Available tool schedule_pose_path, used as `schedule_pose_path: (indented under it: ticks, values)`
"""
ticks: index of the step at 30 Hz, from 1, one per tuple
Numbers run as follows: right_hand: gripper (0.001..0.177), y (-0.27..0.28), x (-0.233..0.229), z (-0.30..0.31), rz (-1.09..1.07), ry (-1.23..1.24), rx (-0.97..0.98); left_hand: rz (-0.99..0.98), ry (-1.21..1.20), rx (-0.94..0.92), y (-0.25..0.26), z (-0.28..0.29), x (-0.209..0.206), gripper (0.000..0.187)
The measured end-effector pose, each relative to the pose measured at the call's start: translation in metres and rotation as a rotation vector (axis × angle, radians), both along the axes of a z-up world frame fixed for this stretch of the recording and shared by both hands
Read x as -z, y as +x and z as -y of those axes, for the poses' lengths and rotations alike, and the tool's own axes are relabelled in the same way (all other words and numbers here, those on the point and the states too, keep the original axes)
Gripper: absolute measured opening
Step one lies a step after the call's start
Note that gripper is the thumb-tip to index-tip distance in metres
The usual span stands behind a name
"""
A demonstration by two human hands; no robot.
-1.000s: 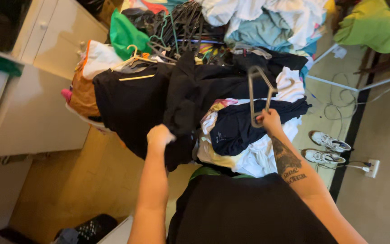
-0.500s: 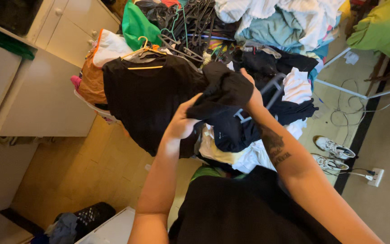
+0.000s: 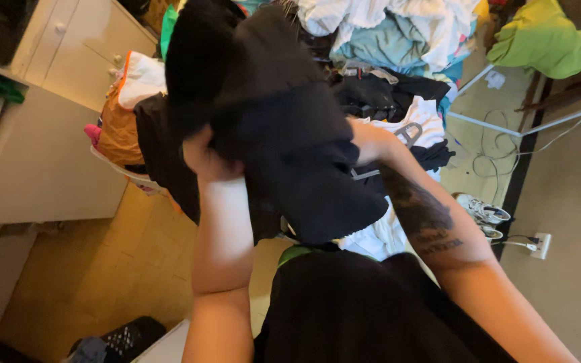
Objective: The person picks up shirts from a pile on a bed, places each on a hanger, and sets the hung items aside. The person handles a light blue shirt, a dark blue shirt, a gray shirt, and a black shirt, using plastic and wooden hangers.
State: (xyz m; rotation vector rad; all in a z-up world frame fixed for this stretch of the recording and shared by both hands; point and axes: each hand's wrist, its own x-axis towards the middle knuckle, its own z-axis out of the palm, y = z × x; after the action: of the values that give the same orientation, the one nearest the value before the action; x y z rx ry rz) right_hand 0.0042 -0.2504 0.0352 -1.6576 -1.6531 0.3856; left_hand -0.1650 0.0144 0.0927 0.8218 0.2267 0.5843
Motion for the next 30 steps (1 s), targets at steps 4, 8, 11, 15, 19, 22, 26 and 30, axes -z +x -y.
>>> schedule_pose_path:
  ticks: [4,8,11,15,19,22,26,30]
  values:
    - [0.054,-0.016,-0.007,0.014,-0.339,-0.463,-0.143,-0.225,0.075,0.110,0.040,0.012,0.001,0.045]
    - [0.037,0.015,-0.007,0.021,-0.333,-0.494,0.528,-0.132,0.602,0.459,0.076,0.050,-0.003,0.041]
    - [0.059,0.025,0.000,0.045,-0.700,-0.053,0.670,-0.245,1.214,0.400,0.069,0.078,0.001,0.039]
    - [0.072,0.007,0.038,0.067,-0.189,0.022,0.366,-0.209,1.298,0.677,0.050,0.101,0.020,0.045]
    - [0.066,-0.010,0.090,0.062,0.051,-0.184,0.319,-0.049,0.930,1.034,0.027,0.097,0.034,0.053]
    - [0.054,-0.032,0.126,0.059,0.133,-0.270,0.270,-0.061,0.505,1.335,0.006,0.081,0.035,0.047]
    - [0.030,-0.042,0.150,0.069,-0.276,-0.379,-0.146,-0.107,0.516,1.111,-0.001,0.073,0.034,0.057]
    - [0.038,-0.024,0.142,0.120,-0.861,-0.481,-0.120,-0.073,0.722,1.072,0.020,0.031,0.031,0.039]
